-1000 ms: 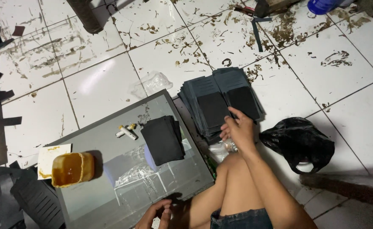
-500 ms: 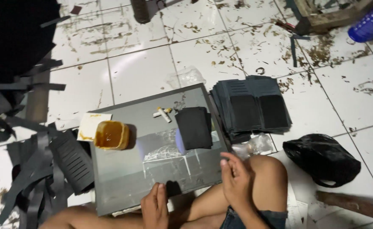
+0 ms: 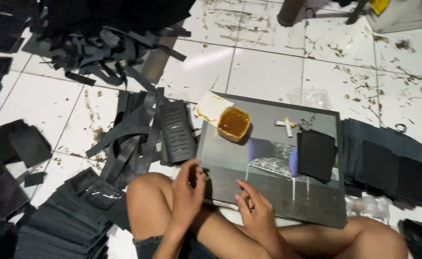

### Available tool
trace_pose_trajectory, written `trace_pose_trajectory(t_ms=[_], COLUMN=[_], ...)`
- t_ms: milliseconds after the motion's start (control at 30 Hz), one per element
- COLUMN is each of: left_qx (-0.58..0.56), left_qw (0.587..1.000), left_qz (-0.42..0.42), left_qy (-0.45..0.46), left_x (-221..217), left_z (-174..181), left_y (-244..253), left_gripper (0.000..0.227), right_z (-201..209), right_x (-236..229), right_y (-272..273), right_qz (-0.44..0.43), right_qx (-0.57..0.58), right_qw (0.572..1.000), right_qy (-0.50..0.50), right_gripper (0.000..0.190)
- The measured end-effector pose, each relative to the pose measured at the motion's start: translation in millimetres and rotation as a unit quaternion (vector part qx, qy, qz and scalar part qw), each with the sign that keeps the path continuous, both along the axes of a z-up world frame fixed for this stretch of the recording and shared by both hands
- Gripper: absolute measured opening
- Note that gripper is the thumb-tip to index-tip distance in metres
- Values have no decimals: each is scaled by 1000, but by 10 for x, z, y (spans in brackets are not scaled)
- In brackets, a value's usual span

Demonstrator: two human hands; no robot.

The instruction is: The person sits on the floor and assembles black fabric wallet components. They use a small stick to apply glue from a container into a rectangular frame, then place a black fabric piece over it and press it down, stacking finished pieces beside the board.

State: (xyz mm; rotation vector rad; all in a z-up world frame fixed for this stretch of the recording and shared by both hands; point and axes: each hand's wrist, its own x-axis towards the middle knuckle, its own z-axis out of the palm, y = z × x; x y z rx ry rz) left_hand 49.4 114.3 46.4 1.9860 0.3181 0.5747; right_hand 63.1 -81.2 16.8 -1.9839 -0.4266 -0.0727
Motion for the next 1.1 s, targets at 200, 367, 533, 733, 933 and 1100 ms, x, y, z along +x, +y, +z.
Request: trace_pose_trajectory(t_ms=[200, 367, 533, 733, 933, 1100], left_qx=[304, 287, 209, 153, -53, 19], left_qw=[899, 875, 904, 928, 989, 994], left_qz=[146, 142, 144, 177, 98, -104], left_qy=[279, 362, 344, 291, 99, -16], left_x=[446, 478, 435, 361, -16, -405], left_z=[-684, -770, -597, -408, 327, 898], left_y=[965, 1026, 1030, 990, 624, -5], left_gripper=[46, 55, 42, 29, 20, 5], right_z=[-40, -9, -107, -107, 33, 353], right_x=[219, 193, 177, 157, 107, -148], right_y=[471, 558, 552, 542, 443, 403], right_qz=[19, 23, 38, 29, 44, 190], right_qx=[-44, -115, -157, -172, -77, 282], right_qw=[997, 983, 966, 963, 990, 904], right_qy=[-65, -139, -204, -205, -109, 260], right_gripper=[35, 28, 31, 33, 58, 83])
